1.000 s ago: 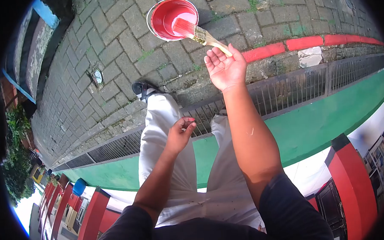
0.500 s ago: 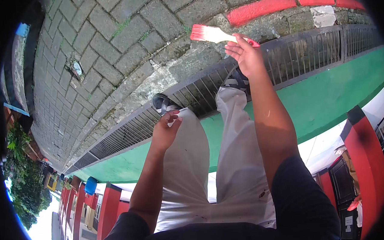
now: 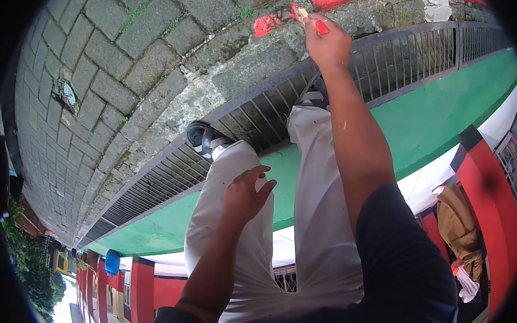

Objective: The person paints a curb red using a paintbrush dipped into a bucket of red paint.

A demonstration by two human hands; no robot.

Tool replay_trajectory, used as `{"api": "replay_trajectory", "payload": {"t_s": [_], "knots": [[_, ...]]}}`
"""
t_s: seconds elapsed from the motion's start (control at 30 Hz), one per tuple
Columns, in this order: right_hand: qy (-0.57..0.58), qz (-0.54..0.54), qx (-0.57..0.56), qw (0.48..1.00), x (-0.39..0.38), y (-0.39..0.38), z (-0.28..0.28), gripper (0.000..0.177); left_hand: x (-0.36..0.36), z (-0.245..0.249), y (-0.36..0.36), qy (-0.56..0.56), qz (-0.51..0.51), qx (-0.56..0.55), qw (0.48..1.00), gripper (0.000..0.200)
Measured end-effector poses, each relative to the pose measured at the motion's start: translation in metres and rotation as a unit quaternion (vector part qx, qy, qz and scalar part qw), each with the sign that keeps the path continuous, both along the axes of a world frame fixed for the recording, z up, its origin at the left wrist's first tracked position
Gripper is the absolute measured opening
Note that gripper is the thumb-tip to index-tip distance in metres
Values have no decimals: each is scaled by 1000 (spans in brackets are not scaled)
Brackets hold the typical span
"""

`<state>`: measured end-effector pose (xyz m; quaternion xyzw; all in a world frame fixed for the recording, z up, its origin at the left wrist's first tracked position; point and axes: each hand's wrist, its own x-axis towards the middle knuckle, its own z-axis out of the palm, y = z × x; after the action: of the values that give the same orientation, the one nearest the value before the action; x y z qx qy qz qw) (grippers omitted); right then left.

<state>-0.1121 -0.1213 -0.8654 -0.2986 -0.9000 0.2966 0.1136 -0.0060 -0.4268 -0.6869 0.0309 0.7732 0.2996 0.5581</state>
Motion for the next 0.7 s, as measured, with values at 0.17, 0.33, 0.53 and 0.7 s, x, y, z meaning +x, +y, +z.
{"api": "replay_trajectory", "payload": {"t_s": [0.17,0.33,0.53,0.7], "knots": [[-52,254,6,966,10,-96,-2,19,-8,-3,2,14,-31,-19,999,36],[-54,-36,-145,987,-7,-60,10,16,-9,-5,13,13,-22,-1,1000,36],[-85,134,96,983,-14,-10,6,19,-13,-5,22,-1,-27,0,1000,36],[-11,221,-80,972,-18,-68,8,18,-19,-7,39,6,-31,12,999,36]]}}
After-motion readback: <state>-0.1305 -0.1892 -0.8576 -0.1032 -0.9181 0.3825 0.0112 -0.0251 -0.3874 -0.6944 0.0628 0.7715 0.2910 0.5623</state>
